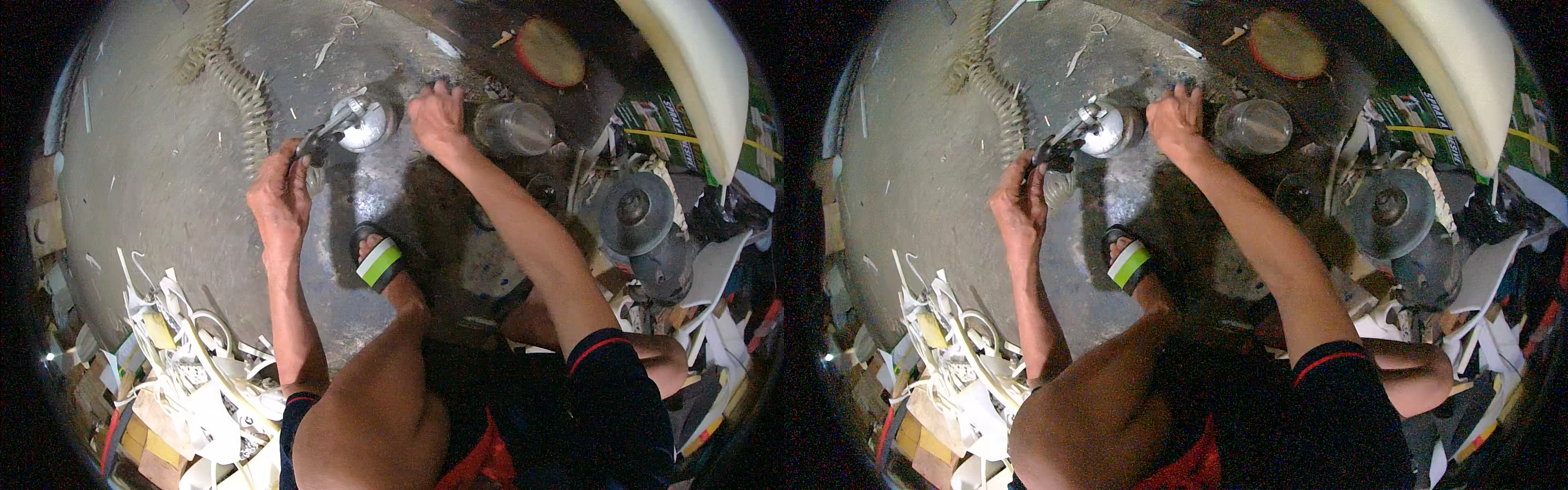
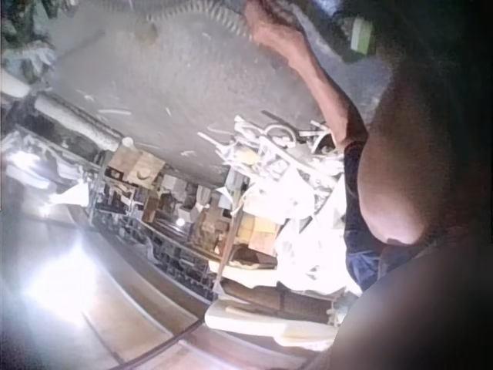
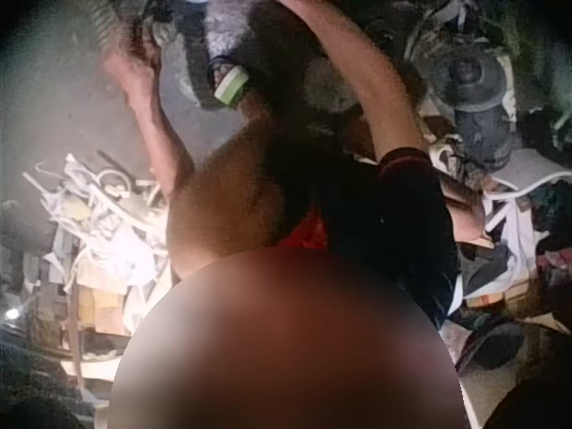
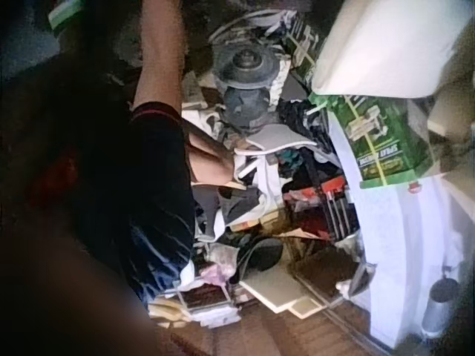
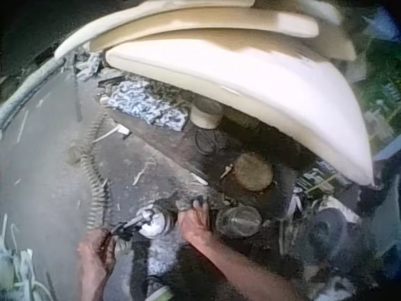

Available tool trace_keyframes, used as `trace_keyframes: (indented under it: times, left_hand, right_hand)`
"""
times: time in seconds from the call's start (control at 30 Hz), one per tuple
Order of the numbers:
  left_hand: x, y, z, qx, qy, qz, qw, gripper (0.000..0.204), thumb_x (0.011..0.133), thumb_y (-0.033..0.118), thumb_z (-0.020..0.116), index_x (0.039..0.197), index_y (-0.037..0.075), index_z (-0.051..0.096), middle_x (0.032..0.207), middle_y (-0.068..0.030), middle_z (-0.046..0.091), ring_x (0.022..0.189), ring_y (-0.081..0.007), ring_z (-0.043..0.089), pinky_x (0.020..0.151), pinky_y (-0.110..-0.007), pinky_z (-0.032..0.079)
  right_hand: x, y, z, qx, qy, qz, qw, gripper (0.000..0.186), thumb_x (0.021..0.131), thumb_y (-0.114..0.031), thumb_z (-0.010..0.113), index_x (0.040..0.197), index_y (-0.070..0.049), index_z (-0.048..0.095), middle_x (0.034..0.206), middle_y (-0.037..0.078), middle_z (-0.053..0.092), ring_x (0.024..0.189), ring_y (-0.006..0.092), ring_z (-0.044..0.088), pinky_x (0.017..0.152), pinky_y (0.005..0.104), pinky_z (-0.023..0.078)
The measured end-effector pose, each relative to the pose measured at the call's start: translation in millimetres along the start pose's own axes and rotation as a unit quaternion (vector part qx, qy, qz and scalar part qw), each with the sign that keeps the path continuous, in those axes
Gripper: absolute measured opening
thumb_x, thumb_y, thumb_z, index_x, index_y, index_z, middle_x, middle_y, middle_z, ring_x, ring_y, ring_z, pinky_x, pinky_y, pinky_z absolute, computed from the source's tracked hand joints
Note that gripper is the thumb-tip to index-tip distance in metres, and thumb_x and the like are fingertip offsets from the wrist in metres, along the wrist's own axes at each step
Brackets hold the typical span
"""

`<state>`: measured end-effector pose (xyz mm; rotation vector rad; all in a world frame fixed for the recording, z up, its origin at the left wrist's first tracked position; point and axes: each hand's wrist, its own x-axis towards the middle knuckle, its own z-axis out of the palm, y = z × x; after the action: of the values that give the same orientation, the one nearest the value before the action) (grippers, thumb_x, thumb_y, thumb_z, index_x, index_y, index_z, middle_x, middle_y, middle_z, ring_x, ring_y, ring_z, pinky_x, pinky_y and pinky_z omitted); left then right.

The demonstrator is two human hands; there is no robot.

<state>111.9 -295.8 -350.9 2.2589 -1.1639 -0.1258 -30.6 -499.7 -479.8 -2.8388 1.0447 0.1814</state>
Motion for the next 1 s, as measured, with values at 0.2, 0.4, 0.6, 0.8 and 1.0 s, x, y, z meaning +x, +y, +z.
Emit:
trace_keyframes:
  times: [0.2,0.4,0.6,0.8,1.0]
  left_hand:
    - [0,6,1,-0.033,0.014,0.011,0.999,0.022,0.087,0.003,0.070,0.108,0.005,0.068,0.089,-0.0160,0.068,0.076,-0.0287,0.067,0.071,-0.034,0.053]
    - [1,6,2,-0.035,0.013,0.003,0.999,0.021,0.088,0.004,0.069,0.109,0.005,0.068,0.091,-0.0158,0.069,0.078,-0.0280,0.068,0.072,-0.034,0.053]
    - [0,5,2,-0.025,-0.011,-0.022,0.999,0.023,0.091,0.006,0.068,0.112,0.000,0.069,0.096,-0.0157,0.073,0.086,-0.0196,0.069,0.078,-0.032,0.052]
    - [1,4,2,-0.010,-0.016,-0.016,1.000,0.025,0.090,0.004,0.068,0.114,-0.001,0.068,0.096,-0.0148,0.072,0.087,-0.0170,0.067,0.079,-0.031,0.052]
    - [2,3,4,-0.017,-0.016,0.019,1.000,0.026,0.089,0.003,0.067,0.115,0.005,0.067,0.094,-0.0176,0.069,0.081,-0.0323,0.069,0.073,-0.037,0.053]
  right_hand:
    - [80,3,-21,0.033,0.118,0.025,0.992,0.014,0.083,-0.018,0.063,0.085,-0.011,0.075,0.099,0.011,0.070,0.112,0.0293,0.057,0.089,0.0477,0.041]
    - [51,-7,-7,0.048,-0.022,0.042,0.998,0.018,0.088,-0.019,0.058,0.088,-0.013,0.076,0.097,0.015,0.071,0.109,0.0319,0.059,0.092,0.0477,0.039]
    - [-18,2,-30,0.170,-0.062,0.094,0.979,0.016,0.082,-0.009,0.062,0.092,-0.006,0.074,0.097,0.020,0.069,0.096,0.0378,0.062,0.088,0.0480,0.045]
    - [-61,2,-64,0.353,0.129,0.120,0.919,0.020,0.085,-0.005,0.060,0.101,-0.002,0.071,0.101,0.021,0.068,0.098,0.0380,0.062,0.091,0.0455,0.047]
    - [-37,5,-76,0.390,0.153,0.035,0.907,0.022,0.085,-0.005,0.059,0.101,-0.004,0.074,0.102,0.012,0.070,0.099,0.0299,0.063,0.091,0.0422,0.047]
